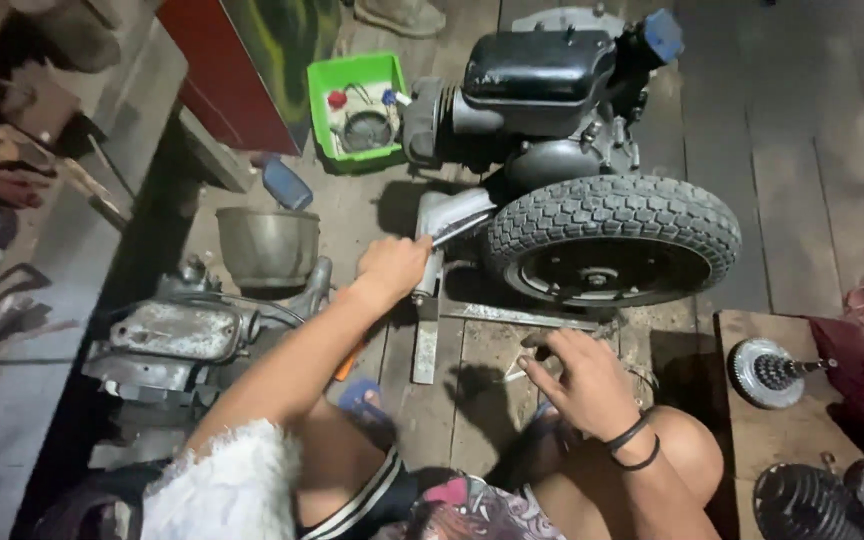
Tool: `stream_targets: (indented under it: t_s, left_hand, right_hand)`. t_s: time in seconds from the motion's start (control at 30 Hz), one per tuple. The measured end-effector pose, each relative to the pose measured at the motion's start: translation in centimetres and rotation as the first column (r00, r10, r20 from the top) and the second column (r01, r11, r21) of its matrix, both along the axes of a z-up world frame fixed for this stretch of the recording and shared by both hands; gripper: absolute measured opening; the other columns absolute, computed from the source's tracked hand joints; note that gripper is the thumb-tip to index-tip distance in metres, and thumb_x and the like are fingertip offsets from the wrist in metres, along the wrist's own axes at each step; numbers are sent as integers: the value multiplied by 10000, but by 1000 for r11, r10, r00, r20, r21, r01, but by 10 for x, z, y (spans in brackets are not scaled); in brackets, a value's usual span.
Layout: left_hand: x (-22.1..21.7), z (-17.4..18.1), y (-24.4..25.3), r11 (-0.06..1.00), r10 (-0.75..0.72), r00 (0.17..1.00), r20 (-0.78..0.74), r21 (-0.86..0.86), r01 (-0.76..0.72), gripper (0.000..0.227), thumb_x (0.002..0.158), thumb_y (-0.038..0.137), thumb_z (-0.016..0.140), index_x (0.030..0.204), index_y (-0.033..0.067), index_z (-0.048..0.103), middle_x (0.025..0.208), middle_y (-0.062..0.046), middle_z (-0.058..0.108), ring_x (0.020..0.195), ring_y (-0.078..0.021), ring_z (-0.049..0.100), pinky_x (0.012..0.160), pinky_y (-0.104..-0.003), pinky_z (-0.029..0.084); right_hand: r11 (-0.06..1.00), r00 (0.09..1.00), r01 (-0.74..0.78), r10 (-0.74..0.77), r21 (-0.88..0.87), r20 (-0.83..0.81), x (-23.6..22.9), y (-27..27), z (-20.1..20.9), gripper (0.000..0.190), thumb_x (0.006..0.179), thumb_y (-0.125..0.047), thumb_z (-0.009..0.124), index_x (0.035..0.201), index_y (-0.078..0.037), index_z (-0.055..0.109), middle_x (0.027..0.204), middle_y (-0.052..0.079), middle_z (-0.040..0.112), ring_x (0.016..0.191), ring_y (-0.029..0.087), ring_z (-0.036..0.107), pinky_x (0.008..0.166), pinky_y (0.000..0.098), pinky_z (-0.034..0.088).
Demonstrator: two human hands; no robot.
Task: The person sits on the floor and uses a metal file to smooth a metal component attached to a small engine. They then use a wire brush to clean the same area. Finally, they pick up and inspect a circular metal part from a nearby table.
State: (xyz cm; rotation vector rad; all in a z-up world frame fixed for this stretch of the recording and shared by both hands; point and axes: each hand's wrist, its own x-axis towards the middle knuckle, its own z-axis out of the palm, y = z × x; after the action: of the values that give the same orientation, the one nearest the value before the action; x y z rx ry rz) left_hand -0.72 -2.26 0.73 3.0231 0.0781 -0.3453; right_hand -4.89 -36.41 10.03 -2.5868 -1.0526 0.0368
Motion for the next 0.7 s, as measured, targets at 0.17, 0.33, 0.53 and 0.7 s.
stream_targets:
  t_s: [0.17,0.33,0.53,0.7]
  left_hand:
    - [-36,32,-8,994,94,994,-56,-55,-97,336,1020,275,384,1190,114,625,957,-237,756,914,-439,750,754,-587,604]
    - [-88,38,-41,939,175,954,-243,-250,-236,522,978,377,379,1362,49,508,1132,-304,700,1084,-544,668,876,-679,547]
    - [-134,36,-85,767,262,923,-282,-519,-377,444,906,325,453,1280,86,468,1155,-268,690,1117,-487,673,962,-596,533]
    - [-152,43,-124,534,382,895,-231,-735,-418,335,922,247,543,1197,64,487,1086,-289,649,1143,-512,629,921,-616,511]
  right_hand:
    - [998,999,8,-6,58,-34,1,3,10,312,926,-455,687,940,-145,653,806,75,663,864,314,704,721,432,536]
    - [1000,991,15,-15,2,-135,-3,7,9,324,942,-448,655,928,-125,638,792,82,659,845,326,703,715,441,560]
    - [993,940,4,-43,-114,-338,-14,5,-8,275,935,-391,657,1092,-167,683,900,110,744,947,373,726,798,507,582]
    - [968,901,-12,-98,-250,-423,-25,0,-1,362,950,-495,595,1134,-200,697,1017,149,779,1059,408,713,904,534,561]
